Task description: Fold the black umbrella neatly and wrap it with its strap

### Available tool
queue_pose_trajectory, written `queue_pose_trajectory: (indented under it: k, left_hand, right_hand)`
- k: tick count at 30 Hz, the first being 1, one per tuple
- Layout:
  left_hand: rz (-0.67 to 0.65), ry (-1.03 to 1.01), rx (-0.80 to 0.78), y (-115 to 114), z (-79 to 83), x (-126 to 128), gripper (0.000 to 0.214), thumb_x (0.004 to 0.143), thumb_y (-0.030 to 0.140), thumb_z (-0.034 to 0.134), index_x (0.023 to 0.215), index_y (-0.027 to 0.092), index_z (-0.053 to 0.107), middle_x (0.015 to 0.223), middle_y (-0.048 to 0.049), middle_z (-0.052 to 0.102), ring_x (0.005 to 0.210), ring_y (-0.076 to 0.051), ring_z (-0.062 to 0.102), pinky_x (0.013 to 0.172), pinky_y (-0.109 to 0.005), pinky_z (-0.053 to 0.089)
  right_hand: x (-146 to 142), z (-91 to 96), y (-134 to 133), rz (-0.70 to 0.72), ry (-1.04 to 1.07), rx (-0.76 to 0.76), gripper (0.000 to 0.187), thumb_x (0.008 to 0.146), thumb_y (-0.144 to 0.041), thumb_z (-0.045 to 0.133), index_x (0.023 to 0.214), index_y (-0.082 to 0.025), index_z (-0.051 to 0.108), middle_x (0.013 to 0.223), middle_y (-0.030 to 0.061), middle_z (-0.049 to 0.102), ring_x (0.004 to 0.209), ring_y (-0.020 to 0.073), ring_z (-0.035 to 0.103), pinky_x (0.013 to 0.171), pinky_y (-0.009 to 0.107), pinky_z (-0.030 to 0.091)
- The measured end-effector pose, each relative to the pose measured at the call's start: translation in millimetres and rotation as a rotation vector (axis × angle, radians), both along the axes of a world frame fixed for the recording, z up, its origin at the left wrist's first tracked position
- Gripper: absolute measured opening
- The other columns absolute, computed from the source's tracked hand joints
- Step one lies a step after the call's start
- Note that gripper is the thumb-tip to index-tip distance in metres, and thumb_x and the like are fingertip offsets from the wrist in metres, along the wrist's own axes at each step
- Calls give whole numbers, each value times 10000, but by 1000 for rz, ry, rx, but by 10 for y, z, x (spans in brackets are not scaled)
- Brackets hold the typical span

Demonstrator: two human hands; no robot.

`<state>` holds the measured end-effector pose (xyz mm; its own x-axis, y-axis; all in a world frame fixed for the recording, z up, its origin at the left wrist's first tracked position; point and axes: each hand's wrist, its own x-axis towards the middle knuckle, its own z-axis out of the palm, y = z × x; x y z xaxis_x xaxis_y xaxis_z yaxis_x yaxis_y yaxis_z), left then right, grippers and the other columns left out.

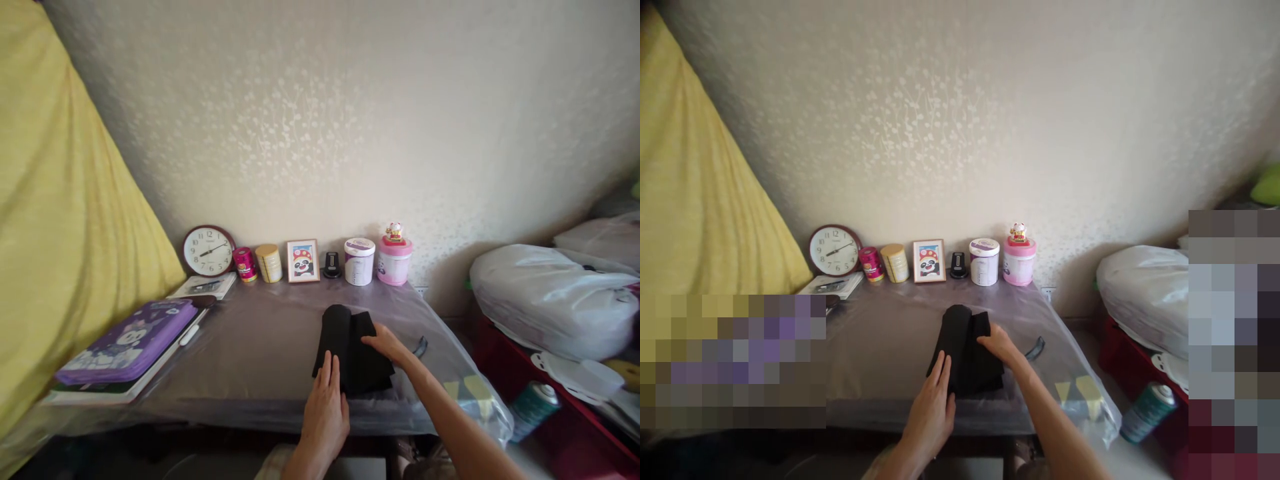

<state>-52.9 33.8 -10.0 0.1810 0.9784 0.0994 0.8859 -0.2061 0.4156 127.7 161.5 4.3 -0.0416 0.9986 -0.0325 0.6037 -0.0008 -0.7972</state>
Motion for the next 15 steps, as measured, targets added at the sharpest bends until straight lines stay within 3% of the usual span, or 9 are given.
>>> queue_pose_trajectory:
  k: [15]
  left_hand:
    - [15,-69,2,16,-62,-45,626,806,134,324,1416,82,193,1519,-105,90,1324,-192,311,1035,-290,335]
  right_hand:
    - [-384,189,38,-18,42,116,132,665,-252,637,727,-151,578,679,-8,579,660,139,515,580,240,398]
